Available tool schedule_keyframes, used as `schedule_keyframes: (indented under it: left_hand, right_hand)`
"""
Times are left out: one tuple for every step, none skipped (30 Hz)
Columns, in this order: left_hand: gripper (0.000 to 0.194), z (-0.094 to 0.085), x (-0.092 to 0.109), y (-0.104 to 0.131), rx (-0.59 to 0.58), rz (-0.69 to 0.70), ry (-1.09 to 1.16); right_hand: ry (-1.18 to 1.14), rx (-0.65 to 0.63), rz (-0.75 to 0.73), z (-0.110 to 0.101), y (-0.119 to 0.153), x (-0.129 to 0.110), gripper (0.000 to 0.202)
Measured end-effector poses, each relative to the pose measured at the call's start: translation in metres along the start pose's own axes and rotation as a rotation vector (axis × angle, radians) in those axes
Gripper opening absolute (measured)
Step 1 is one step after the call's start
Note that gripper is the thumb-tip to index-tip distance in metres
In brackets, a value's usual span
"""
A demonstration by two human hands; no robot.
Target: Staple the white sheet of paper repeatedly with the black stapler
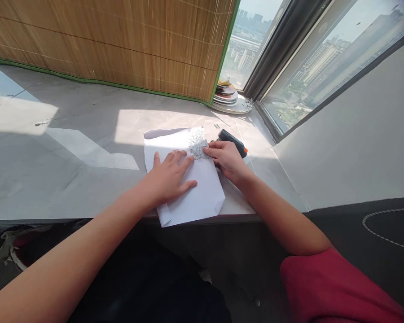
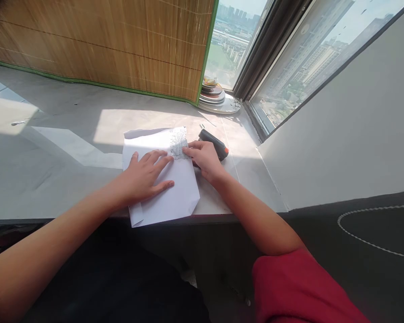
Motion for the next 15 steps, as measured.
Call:
schedule_keyframes:
  left_hand:
    - [0.069,-0.0001,0.0001,0.0,-0.001,-0.002,-0.002]
    - [0.069,-0.0002,0.0,0.0001,-0.004,-0.004,-0.004]
    - [0.069,-0.0002,0.0,0.0001,-0.006,-0.006,-0.005]
    - [0.069,-0.0001,0.0,0.0001,-0.008,-0.007,-0.007]
    - [0.069,-0.0001,0.0,0.0001,-0.009,-0.006,-0.008]
    - [0.068,-0.0001,0.0001,0.0001,-0.008,-0.005,-0.009]
    - [0.068,-0.0001,0.0002,0.0001,-0.007,-0.003,-0.01]
    - [0.068,-0.0001,0.0002,0.0001,-0.006,-0.002,-0.01]
    - [0.068,-0.0002,0.0002,0.0001,-0.005,-0.003,-0.01]
    - [0.068,-0.0001,0.0001,0.0001,-0.006,-0.005,-0.009]
    - [0.068,-0.0001,0.0001,0.0002,-0.006,-0.006,-0.009]
    - [0.067,-0.0001,0.0001,0.0002,-0.007,-0.007,-0.009]
    - [0.067,-0.0001,0.0002,0.0003,-0.007,-0.007,-0.01]
    - [0.066,-0.0001,0.0005,0.0004,-0.006,-0.004,-0.012]
    - [0.066,-0.0002,0.0007,0.0005,-0.003,-0.002,-0.015]
  right_hand:
    - [-0.005,-0.008,0.003,0.0004,-0.0002,0.0009,0.041]
    - [-0.005,-0.01,0.007,0.0004,-0.0005,0.0018,0.04]
    - [-0.001,-0.007,0.01,0.0,-0.001,0.0028,0.038]
    - [0.005,0.003,0.013,-0.0009,-0.0016,0.0038,0.038]
    - [0.011,0.016,0.017,-0.0019,-0.0023,0.0047,0.038]
    - [0.015,0.032,0.022,-0.0031,-0.003,0.0056,0.04]
    - [0.016,0.05,0.029,-0.0042,-0.0036,0.0063,0.042]
    - [0.016,0.067,0.035,-0.0052,-0.0041,0.007,0.044]
    - [0.017,0.082,0.041,-0.0061,-0.0045,0.0075,0.046]
    - [0.021,0.095,0.045,-0.0068,-0.0048,0.0077,0.046]
    - [0.026,0.105,0.046,-0.0073,-0.0049,0.0078,0.047]
    - [0.03,0.108,0.044,-0.0074,-0.005,0.0076,0.047]
    - [0.031,0.106,0.039,-0.0072,-0.005,0.0073,0.048]
    - [0.029,0.101,0.035,-0.0068,-0.005,0.007,0.048]
    - [0.026,0.097,0.031,-0.0064,-0.005,0.0068,0.049]
Point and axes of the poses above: each hand's wrist, its own y-axis away from the middle knuckle, its own z-axis out of the palm, x = y × z, the point moved 7 cm from there along -y, towards the middle knuckle, and after that the axes turned 8 degrees about -z, right-handed, at the moved point
